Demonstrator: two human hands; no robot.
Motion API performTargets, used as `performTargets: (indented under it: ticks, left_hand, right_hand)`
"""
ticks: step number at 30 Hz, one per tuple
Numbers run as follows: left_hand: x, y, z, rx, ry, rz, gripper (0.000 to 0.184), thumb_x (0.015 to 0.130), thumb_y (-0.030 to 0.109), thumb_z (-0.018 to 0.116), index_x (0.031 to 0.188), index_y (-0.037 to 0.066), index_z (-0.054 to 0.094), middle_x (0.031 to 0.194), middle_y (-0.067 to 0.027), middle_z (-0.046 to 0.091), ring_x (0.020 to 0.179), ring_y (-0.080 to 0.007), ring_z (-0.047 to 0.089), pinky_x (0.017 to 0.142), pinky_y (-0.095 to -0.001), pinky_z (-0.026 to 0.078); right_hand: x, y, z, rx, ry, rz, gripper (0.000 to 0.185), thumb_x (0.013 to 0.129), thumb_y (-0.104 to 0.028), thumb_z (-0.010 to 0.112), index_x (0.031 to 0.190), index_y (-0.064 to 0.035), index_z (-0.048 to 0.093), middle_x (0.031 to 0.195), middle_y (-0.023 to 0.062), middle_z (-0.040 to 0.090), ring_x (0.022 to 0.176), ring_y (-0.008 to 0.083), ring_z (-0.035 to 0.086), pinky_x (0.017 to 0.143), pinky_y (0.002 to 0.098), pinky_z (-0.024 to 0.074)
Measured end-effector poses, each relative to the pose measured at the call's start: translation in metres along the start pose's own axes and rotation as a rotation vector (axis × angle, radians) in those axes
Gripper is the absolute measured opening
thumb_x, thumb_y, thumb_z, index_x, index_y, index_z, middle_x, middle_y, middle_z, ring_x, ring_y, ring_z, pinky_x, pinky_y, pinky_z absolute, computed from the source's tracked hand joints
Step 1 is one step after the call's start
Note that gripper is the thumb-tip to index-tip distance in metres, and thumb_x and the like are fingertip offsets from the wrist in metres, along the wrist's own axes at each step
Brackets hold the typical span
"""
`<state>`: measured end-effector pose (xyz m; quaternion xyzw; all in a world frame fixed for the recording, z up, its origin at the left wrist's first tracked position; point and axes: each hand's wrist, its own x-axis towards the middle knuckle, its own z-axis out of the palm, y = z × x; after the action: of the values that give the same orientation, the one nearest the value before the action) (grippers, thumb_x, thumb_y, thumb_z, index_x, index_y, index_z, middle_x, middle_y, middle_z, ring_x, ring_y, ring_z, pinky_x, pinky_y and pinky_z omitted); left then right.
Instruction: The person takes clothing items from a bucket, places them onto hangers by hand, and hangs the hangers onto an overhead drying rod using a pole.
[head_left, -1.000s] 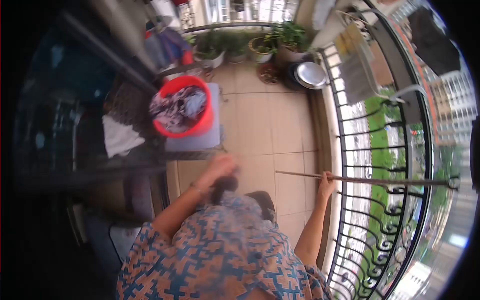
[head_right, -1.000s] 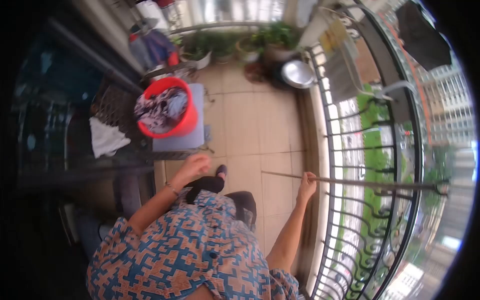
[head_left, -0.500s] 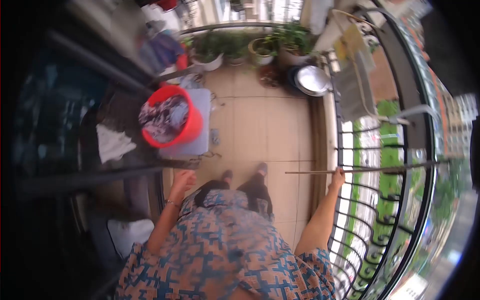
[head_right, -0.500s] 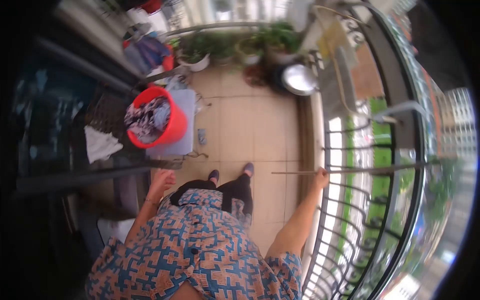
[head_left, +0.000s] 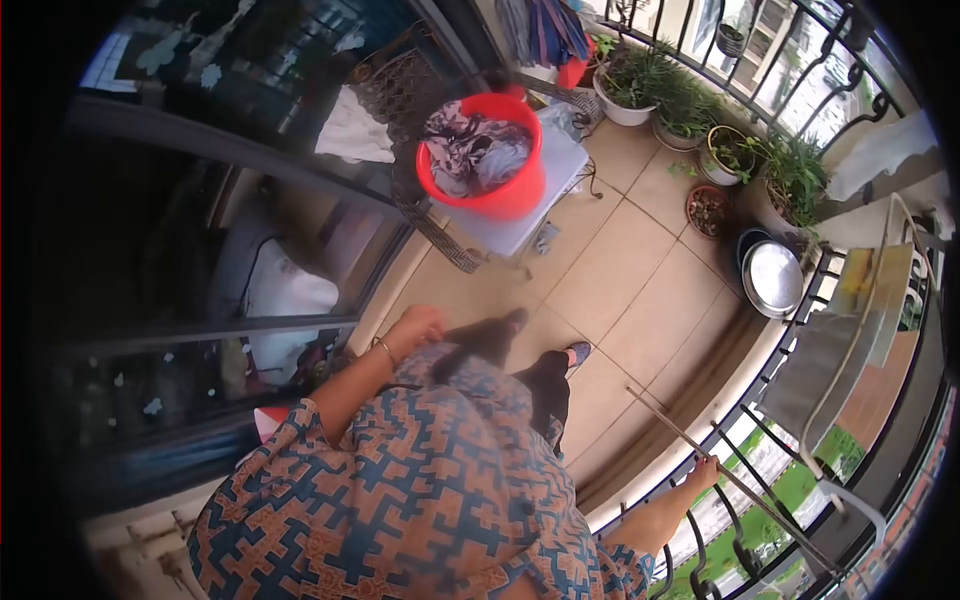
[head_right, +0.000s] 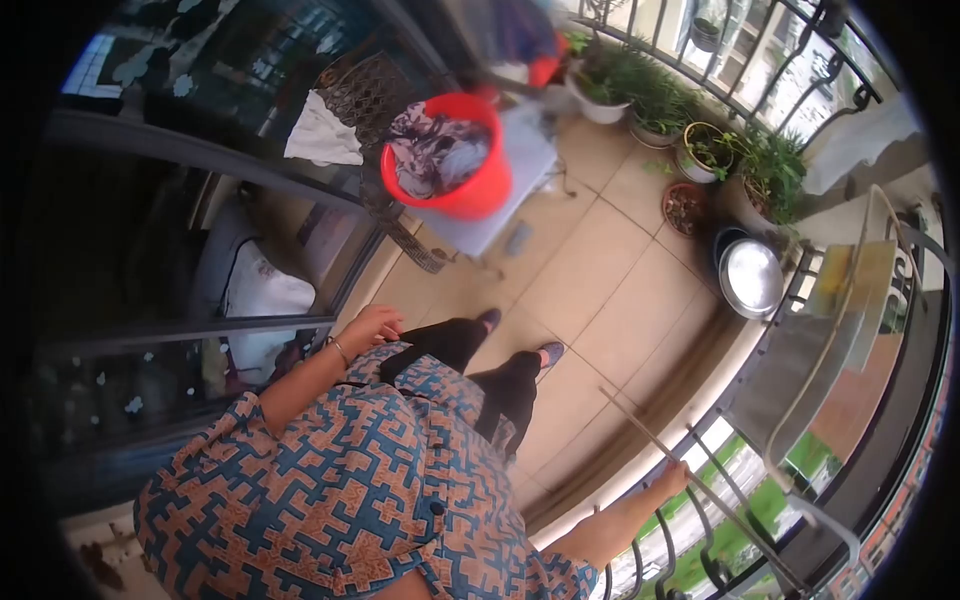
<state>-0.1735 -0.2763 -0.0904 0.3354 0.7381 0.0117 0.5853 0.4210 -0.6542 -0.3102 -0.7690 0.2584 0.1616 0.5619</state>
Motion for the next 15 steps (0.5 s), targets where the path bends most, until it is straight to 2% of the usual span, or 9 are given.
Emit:
performTargets:
  ticks: [2, 4, 5, 8, 11, 12, 13, 15]
  left_hand:
    - [0.0, -0.004, 0.007, -0.054, 0.034, -0.06, 0.022, 0.083, 0.034, 0.062, 0.087, 0.013, 0.06, 0.082, -0.0007, 0.062, 0.072, -0.0126, 0.058, 0.062, -0.0282, 0.04]
    - [0.003, -0.004, 0.018, -0.072, 0.073, -0.05, 0.019, 0.083, 0.03, 0.06, 0.084, 0.012, 0.06, 0.075, -0.0011, 0.061, 0.064, -0.0124, 0.057, 0.053, -0.0246, 0.037]
    - [0.004, -0.003, 0.023, -0.079, 0.093, -0.046, 0.017, 0.083, 0.028, 0.058, 0.083, 0.011, 0.06, 0.072, -0.0013, 0.06, 0.06, -0.0122, 0.056, 0.048, -0.0227, 0.036]
    - [0.015, -0.01, 0.031, -0.095, 0.09, -0.013, 0.016, 0.083, 0.026, 0.058, 0.084, 0.01, 0.06, 0.072, -0.0016, 0.06, 0.06, -0.0118, 0.056, 0.047, -0.0233, 0.037]
    - [0.018, -0.004, 0.035, -0.066, 0.106, 0.0, 0.014, 0.084, 0.023, 0.057, 0.083, 0.01, 0.061, 0.073, -0.0021, 0.061, 0.06, -0.011, 0.057, 0.045, -0.0232, 0.037]
    - [0.024, -0.004, 0.034, -0.075, 0.123, 0.004, 0.014, 0.084, 0.022, 0.057, 0.083, 0.009, 0.061, 0.072, -0.0022, 0.06, 0.059, -0.0109, 0.057, 0.045, -0.0234, 0.037]
    - [0.032, -0.003, 0.033, -0.085, 0.142, 0.009, 0.014, 0.084, 0.022, 0.056, 0.082, 0.009, 0.062, 0.071, -0.0024, 0.06, 0.058, -0.0108, 0.057, 0.044, -0.0236, 0.037]
    - [0.045, 0.005, 0.029, -0.107, 0.191, 0.021, 0.014, 0.083, 0.019, 0.056, 0.08, 0.007, 0.062, 0.069, -0.0028, 0.06, 0.057, -0.011, 0.058, 0.044, -0.0242, 0.038]
  right_hand:
    - [0.014, -0.011, 0.012, -0.116, -0.011, 0.023, 0.034, 0.083, -0.017, 0.066, 0.106, 0.0053, 0.055, 0.097, 0.0159, 0.057, 0.079, 0.0228, 0.059, 0.062, 0.0284, 0.0576]
    - [0.014, -0.025, 0.021, -0.202, -0.037, 0.044, 0.038, 0.084, -0.016, 0.066, 0.108, 0.0095, 0.051, 0.096, 0.0185, 0.056, 0.075, 0.0231, 0.061, 0.057, 0.0266, 0.0592]
    - [0.016, -0.029, 0.027, -0.147, -0.018, 0.062, 0.04, 0.084, -0.015, 0.066, 0.109, 0.0109, 0.05, 0.096, 0.0194, 0.056, 0.075, 0.0234, 0.061, 0.057, 0.0262, 0.0596]
    - [0.032, -0.026, 0.036, -0.026, 0.047, 0.14, 0.047, 0.085, -0.014, 0.068, 0.113, 0.015, 0.044, 0.097, 0.0232, 0.055, 0.075, 0.0255, 0.062, 0.056, 0.0252, 0.0607]
    - [0.022, -0.024, 0.036, -0.142, -0.01, 0.047, 0.043, 0.085, -0.013, 0.064, 0.107, 0.0219, 0.049, 0.1, 0.0223, 0.055, 0.078, 0.0248, 0.061, 0.063, 0.027, 0.0585]
    - [0.014, -0.026, 0.039, -0.043, 0.038, 0.099, 0.035, 0.085, -0.012, 0.063, 0.107, 0.0151, 0.055, 0.095, 0.0182, 0.058, 0.079, 0.0213, 0.06, 0.062, 0.0284, 0.0561]
    - [0.073, 0.021, 0.006, -0.427, -0.258, -0.214, 0.031, 0.082, -0.014, 0.065, 0.108, 0.0037, 0.061, 0.088, 0.017, 0.063, 0.077, 0.023, 0.063, 0.063, 0.0335, 0.0542]
    - [0.056, 0.02, -0.001, -1.077, -0.393, -0.634, 0.033, 0.078, -0.018, 0.068, 0.108, -0.0043, 0.063, 0.084, 0.0186, 0.065, 0.076, 0.0282, 0.064, 0.065, 0.0385, 0.053]
